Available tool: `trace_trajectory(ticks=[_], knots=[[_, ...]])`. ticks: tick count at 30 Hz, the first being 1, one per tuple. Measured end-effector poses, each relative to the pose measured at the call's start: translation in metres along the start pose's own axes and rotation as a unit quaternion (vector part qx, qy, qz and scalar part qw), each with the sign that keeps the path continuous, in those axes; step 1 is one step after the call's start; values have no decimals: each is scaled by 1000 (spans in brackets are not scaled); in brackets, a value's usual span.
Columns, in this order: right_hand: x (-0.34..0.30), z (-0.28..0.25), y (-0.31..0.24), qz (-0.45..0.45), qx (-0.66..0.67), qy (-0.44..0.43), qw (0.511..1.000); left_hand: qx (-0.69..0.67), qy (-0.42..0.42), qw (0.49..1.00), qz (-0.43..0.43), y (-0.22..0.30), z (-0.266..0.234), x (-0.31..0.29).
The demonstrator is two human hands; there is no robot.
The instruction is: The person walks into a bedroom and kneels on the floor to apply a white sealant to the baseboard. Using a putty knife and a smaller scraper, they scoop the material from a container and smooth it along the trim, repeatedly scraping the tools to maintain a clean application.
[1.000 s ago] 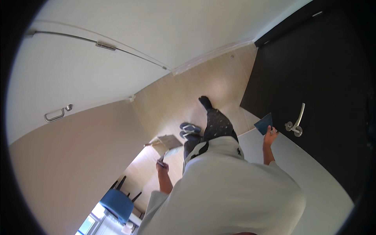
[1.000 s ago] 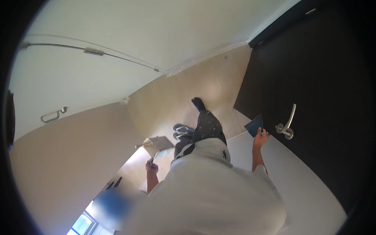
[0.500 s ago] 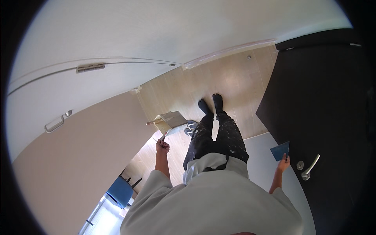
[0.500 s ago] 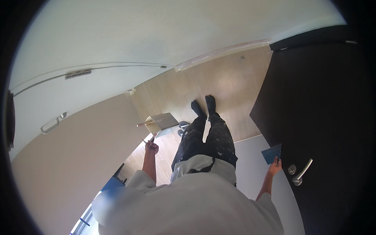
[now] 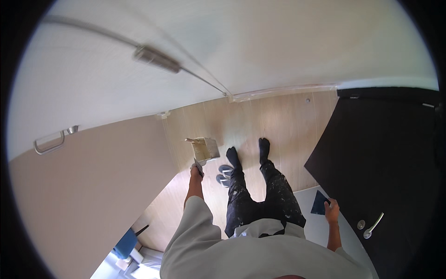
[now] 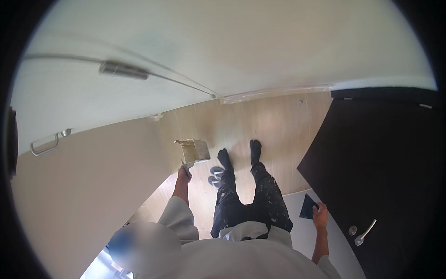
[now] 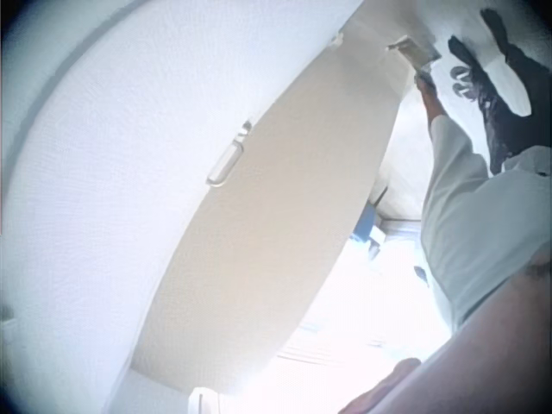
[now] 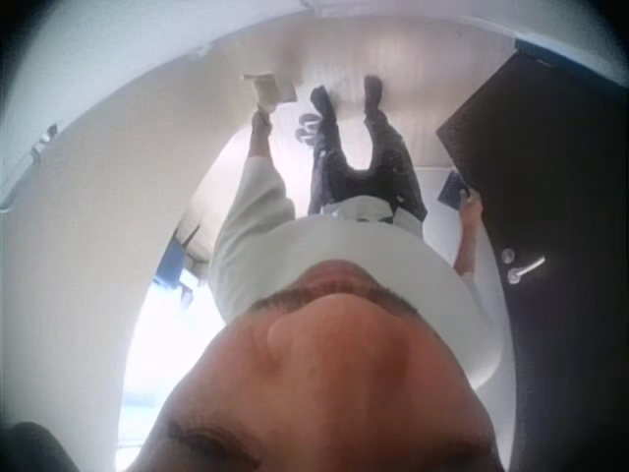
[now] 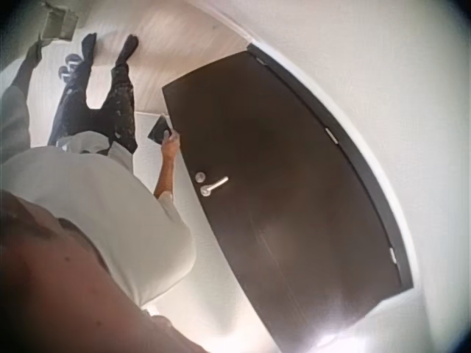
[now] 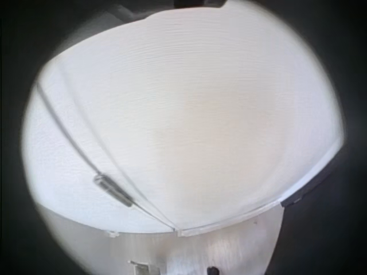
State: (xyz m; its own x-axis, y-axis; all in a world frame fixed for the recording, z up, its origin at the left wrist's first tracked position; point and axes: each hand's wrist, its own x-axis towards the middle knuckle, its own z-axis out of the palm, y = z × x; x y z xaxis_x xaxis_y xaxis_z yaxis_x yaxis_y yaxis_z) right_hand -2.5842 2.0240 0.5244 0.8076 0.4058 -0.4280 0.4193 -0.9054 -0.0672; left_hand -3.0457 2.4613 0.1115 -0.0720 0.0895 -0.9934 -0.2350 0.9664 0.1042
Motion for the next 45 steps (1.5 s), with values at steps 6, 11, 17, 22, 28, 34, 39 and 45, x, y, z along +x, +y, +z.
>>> trace_trajectory(ticks=[6,11,17,22,28,34,39,45], knots=[[49,-43,-69,-52,-56,23,997,49,32,987,153,-9,-20,145],[47,-57,-75,-92,-127,-46,987,169,96,962,190,-22,-60,136],[55,-50,-85,-101,-168,-107,975,232,115,921,293,-45,-101,155],[95,-36,-116,-151,-192,-130,961,212,73,947,231,-61,-141,143],[179,-4,-202,-163,-243,-172,941,170,241,926,236,-96,-122,116],[322,125,-280,-397,-128,-210,884,-62,84,994,27,-200,-72,79],[429,255,-334,-582,-134,-200,777,192,-89,975,75,-165,10,176],[467,385,-390,-613,-143,-219,746,515,-122,785,321,-27,163,311]])
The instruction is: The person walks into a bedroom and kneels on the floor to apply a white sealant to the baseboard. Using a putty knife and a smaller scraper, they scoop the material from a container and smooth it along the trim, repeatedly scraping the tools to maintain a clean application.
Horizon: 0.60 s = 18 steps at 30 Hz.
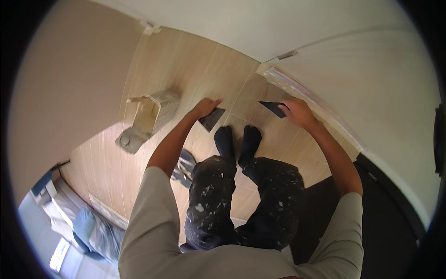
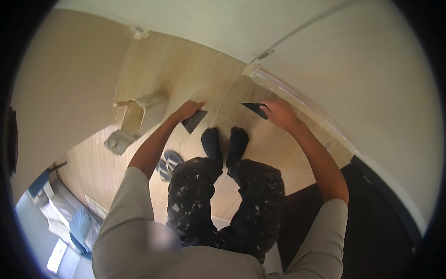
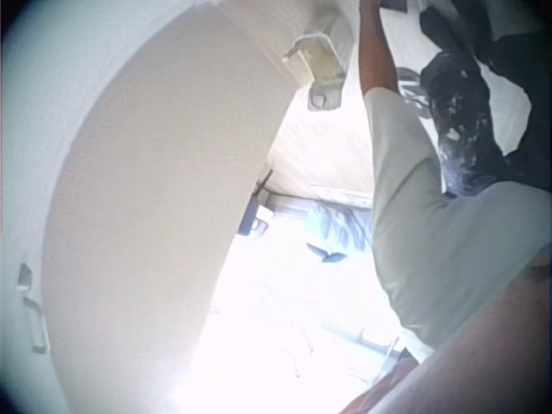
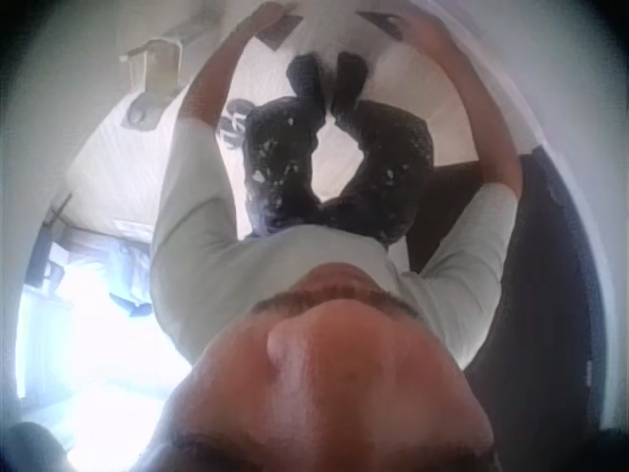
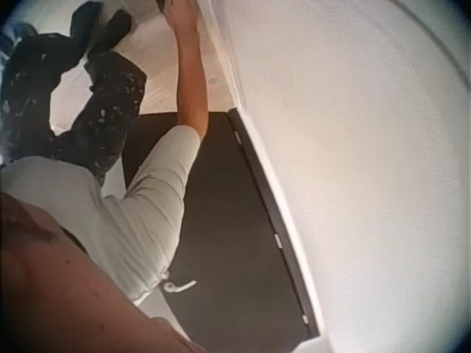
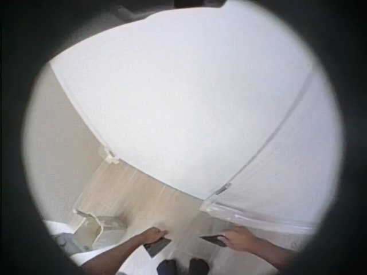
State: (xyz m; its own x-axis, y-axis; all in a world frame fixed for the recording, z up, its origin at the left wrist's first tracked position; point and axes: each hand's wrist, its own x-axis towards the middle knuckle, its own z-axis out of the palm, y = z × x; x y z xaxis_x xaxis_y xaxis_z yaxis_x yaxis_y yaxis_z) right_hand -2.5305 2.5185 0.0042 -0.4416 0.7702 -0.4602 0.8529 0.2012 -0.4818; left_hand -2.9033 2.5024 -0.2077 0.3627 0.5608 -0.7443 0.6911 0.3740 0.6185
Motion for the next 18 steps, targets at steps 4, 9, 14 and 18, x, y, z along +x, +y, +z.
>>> trace_trajectory(ticks=[4,9,14,18], knots=[[21,53,38,-34,-24,-26,999,64,-38,996,40,64,-38,98],[25,58,83,-33,-106,-77,991,390,24,911,133,147,-107,114],[6,-28,5,15,-57,11,998,242,-19,961,132,247,-139,-71],[-30,-61,-60,-35,22,133,990,240,56,951,187,261,-164,-181]])
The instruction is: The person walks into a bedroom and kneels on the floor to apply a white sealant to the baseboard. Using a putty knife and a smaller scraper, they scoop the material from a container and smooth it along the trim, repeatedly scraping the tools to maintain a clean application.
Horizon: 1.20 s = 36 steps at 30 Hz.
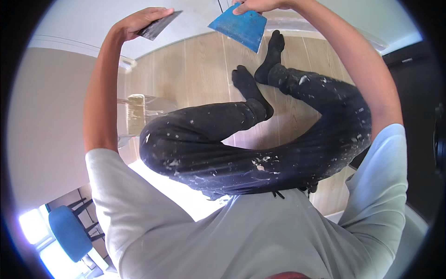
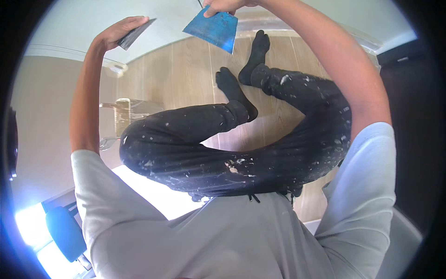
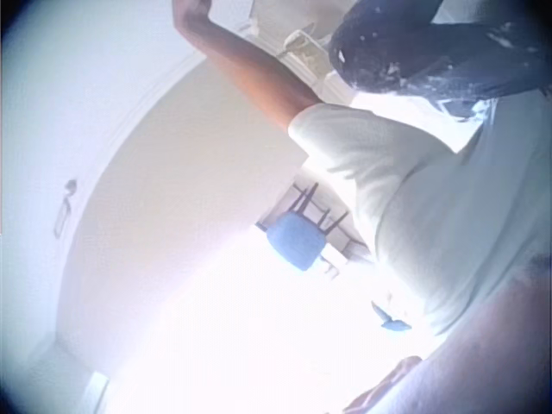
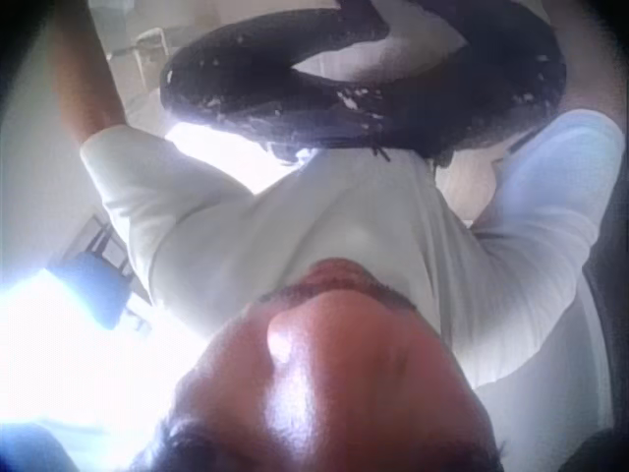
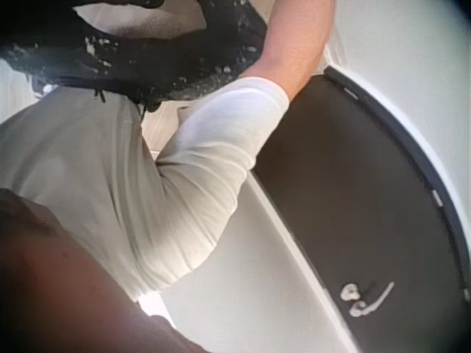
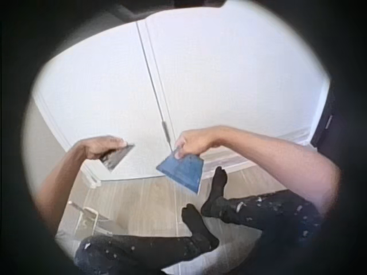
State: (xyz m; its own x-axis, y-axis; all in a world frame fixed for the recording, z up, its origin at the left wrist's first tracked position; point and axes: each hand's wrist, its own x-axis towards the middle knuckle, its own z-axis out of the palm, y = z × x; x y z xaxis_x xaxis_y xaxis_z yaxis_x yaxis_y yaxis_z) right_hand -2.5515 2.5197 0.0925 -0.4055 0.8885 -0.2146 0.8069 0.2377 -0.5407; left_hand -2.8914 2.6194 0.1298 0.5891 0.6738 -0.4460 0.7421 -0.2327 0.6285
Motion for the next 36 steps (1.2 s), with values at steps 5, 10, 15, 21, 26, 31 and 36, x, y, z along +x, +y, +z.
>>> trace_trajectory(ticks=[5,10,15,21,26,31,36], knots=[[-94,-77,-105,-37,95,110,989,-295,177,912,224,42,-28,-93],[-145,-117,-148,-120,163,313,928,-505,187,750,385,117,-4,-167],[-108,-2,-124,-158,438,450,762,-663,179,656,314,97,89,-169],[-129,117,-134,-49,660,466,587,-782,71,576,226,112,254,-122],[-150,240,-104,60,720,379,578,-813,129,560,92,75,355,-83],[-185,264,-105,120,852,262,438,-761,287,581,15,46,382,-79],[-172,313,-87,111,749,329,565,-728,373,574,48,42,401,-62]])
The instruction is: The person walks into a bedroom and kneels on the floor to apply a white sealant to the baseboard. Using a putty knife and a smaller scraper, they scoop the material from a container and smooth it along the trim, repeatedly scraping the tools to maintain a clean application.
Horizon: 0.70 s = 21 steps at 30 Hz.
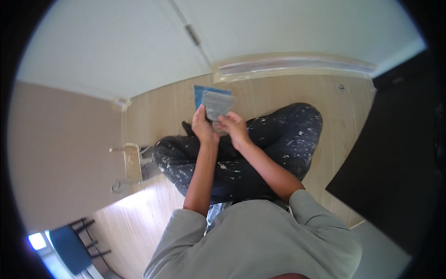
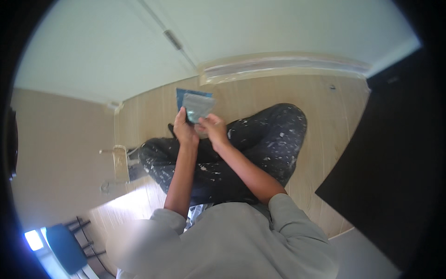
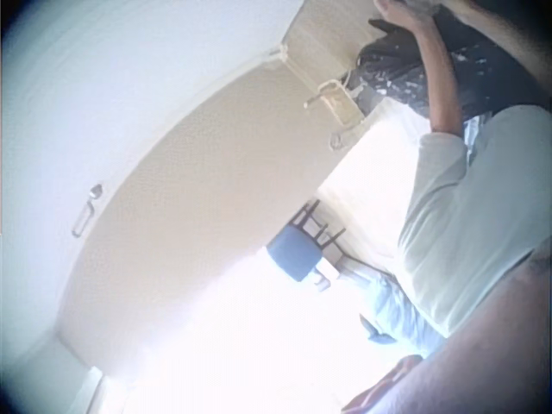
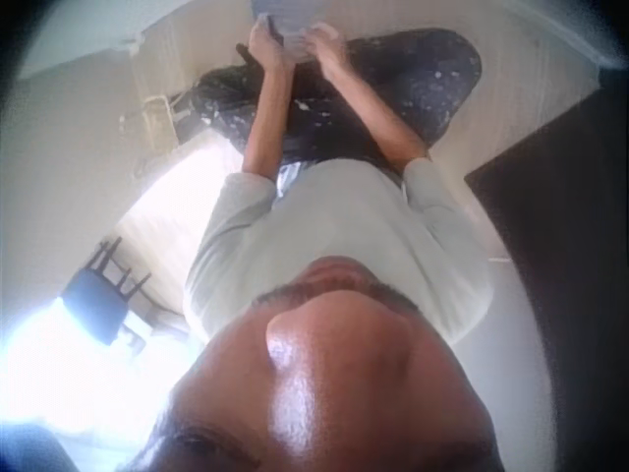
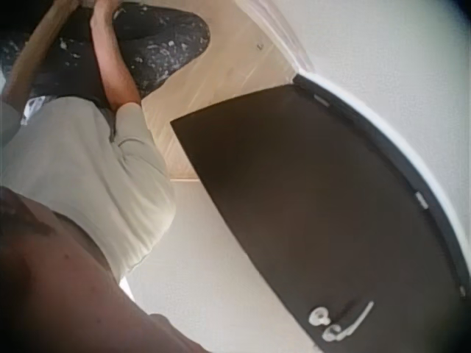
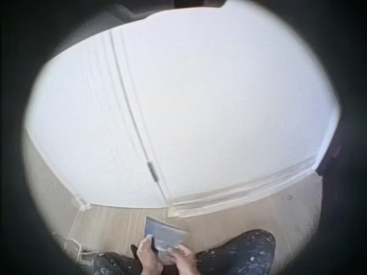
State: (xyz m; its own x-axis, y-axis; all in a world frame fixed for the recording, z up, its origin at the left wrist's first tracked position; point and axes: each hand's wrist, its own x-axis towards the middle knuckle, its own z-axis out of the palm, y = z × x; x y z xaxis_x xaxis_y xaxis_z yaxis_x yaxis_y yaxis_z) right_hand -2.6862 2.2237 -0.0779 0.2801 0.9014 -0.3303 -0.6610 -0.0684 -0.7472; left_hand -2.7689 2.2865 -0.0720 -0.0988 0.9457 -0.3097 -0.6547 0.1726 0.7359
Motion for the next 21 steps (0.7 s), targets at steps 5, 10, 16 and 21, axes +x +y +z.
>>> trace_trajectory(ticks=[5,10,16,21], knots=[[-2,-16,-35,10,-14,40,999,125,70,984,101,25,-34,28],[-2,-32,-91,-16,31,31,999,77,78,993,45,67,-28,12],[7,-19,-93,-49,-37,41,997,-175,11,962,-208,78,-52,-9],[3,27,-63,-88,-119,-34,988,-207,-40,939,-270,89,-41,-39]])
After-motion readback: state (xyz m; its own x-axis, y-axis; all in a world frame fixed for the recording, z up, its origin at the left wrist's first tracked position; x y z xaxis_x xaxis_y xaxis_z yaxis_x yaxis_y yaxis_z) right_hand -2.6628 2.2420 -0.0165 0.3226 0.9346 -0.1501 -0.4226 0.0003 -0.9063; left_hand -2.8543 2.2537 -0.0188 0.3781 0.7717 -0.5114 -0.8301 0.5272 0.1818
